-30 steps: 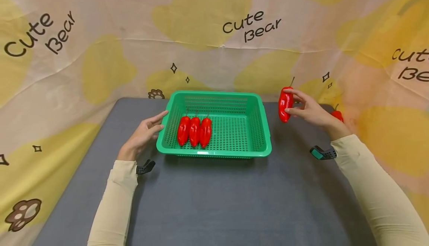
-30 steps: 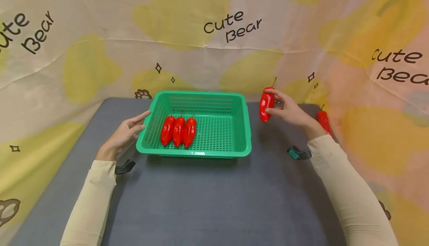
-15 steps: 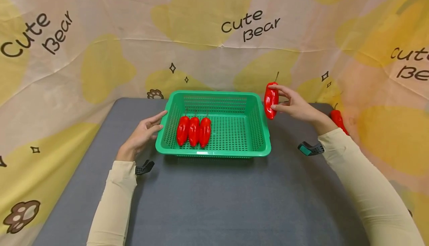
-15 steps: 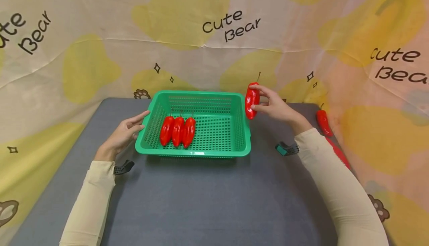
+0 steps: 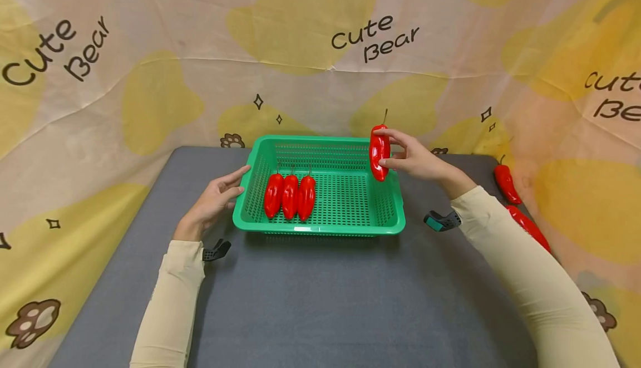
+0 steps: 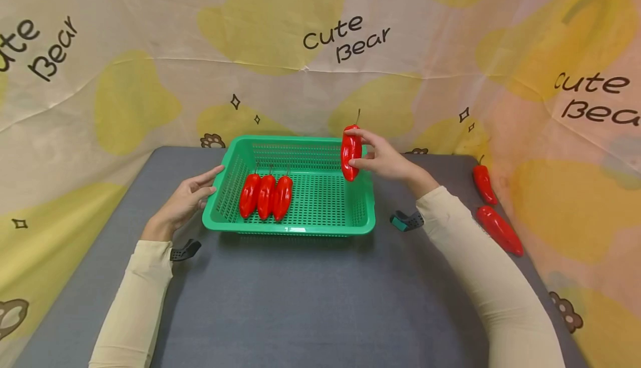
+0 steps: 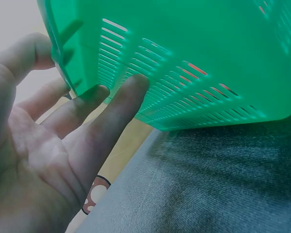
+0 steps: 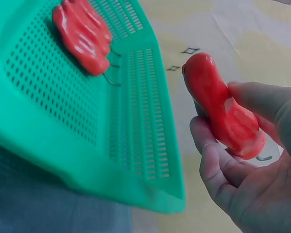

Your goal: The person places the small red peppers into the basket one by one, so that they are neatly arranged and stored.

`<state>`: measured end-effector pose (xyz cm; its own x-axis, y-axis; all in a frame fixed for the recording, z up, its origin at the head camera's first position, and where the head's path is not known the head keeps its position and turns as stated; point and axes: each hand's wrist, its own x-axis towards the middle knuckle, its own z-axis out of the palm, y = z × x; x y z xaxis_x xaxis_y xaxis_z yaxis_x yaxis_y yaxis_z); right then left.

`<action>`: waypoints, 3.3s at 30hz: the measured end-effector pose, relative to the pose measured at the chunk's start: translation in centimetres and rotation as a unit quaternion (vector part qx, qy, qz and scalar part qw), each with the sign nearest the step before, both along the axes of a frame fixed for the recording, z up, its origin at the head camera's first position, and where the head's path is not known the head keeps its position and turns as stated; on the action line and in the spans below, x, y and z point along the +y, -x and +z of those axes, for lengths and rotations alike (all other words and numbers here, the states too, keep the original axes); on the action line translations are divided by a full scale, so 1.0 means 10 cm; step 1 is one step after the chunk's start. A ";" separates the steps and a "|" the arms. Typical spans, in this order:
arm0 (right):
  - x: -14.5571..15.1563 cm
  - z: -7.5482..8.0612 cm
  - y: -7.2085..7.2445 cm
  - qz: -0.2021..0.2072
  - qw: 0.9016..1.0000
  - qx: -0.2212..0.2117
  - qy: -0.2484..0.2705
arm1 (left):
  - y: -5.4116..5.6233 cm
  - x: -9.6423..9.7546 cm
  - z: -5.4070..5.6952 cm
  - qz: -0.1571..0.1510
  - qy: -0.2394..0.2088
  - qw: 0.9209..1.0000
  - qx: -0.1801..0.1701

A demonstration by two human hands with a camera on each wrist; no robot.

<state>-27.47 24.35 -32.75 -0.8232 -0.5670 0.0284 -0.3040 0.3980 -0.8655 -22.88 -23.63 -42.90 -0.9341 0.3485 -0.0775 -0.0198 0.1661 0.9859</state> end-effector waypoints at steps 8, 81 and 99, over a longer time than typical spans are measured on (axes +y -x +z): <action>-0.20 -0.05 0.03 0.014 1.000 -0.006 -0.004 | 0.00 -0.01 0.00 -0.002 0.004 1.000 0.004; -0.97 -0.58 0.33 0.062 0.955 -0.278 -0.082 | 0.00 0.00 0.00 0.004 0.010 1.000 -0.007; -1.03 -0.64 0.33 0.110 0.940 -0.291 -0.137 | 0.01 0.00 0.00 0.009 0.028 1.000 -0.006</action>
<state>-30.72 14.05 -39.15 -0.5151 -0.6464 -0.5628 0.0888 0.6128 -0.7852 -22.96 -23.59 -42.92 -0.9389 0.3271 -0.1067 -0.0341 0.2200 0.9749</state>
